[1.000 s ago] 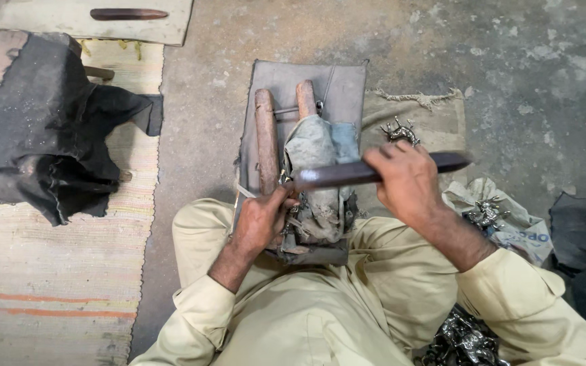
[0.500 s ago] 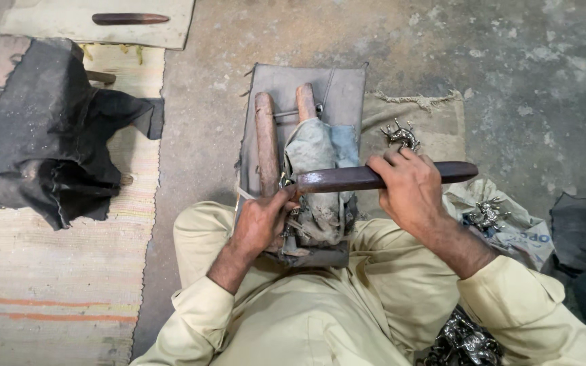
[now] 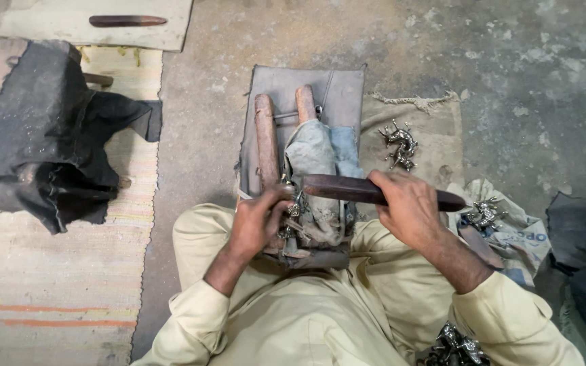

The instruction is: The person sits on the floor and uses a hammer to strike small metal pieces clamped in a wooden vise. They repeatedly adjust the metal pieces and strike them with the hammer, working on multiple items in sequence.

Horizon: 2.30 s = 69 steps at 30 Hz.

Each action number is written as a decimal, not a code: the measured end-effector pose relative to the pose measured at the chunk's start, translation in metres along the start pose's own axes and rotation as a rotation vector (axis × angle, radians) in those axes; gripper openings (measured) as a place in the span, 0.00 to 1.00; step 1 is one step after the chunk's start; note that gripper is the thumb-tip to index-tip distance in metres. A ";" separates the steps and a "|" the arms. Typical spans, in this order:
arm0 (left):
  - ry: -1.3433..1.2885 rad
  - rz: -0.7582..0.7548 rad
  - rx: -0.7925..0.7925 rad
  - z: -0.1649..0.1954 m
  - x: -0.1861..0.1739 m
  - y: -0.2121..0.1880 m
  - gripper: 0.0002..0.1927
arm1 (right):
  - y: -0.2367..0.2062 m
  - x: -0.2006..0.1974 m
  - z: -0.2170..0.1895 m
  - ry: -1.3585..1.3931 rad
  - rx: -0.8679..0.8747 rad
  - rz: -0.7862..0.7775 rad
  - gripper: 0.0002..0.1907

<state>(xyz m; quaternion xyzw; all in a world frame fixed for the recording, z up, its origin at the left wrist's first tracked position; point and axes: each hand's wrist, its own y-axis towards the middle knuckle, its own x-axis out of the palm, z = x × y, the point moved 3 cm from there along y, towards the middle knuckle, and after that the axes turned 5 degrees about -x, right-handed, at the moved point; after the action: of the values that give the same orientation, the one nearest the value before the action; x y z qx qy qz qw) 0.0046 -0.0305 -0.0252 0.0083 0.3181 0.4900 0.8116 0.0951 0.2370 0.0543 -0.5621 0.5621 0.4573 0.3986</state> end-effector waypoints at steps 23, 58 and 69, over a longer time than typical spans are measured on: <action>0.344 -0.821 0.298 0.014 0.006 0.075 0.20 | -0.112 0.135 -0.030 1.027 0.478 0.256 0.24; 0.315 -0.879 0.471 0.018 0.013 0.080 0.26 | -0.104 0.091 -0.051 0.293 0.568 0.558 0.23; 0.333 -0.904 0.502 0.020 0.011 0.083 0.29 | -0.106 0.092 -0.060 0.135 0.414 0.469 0.25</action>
<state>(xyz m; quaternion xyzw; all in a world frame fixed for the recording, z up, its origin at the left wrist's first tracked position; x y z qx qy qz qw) -0.0468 0.0276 0.0122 -0.0138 0.5216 -0.0044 0.8531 0.1999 0.1596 -0.0249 -0.3532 0.7828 0.3741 0.3501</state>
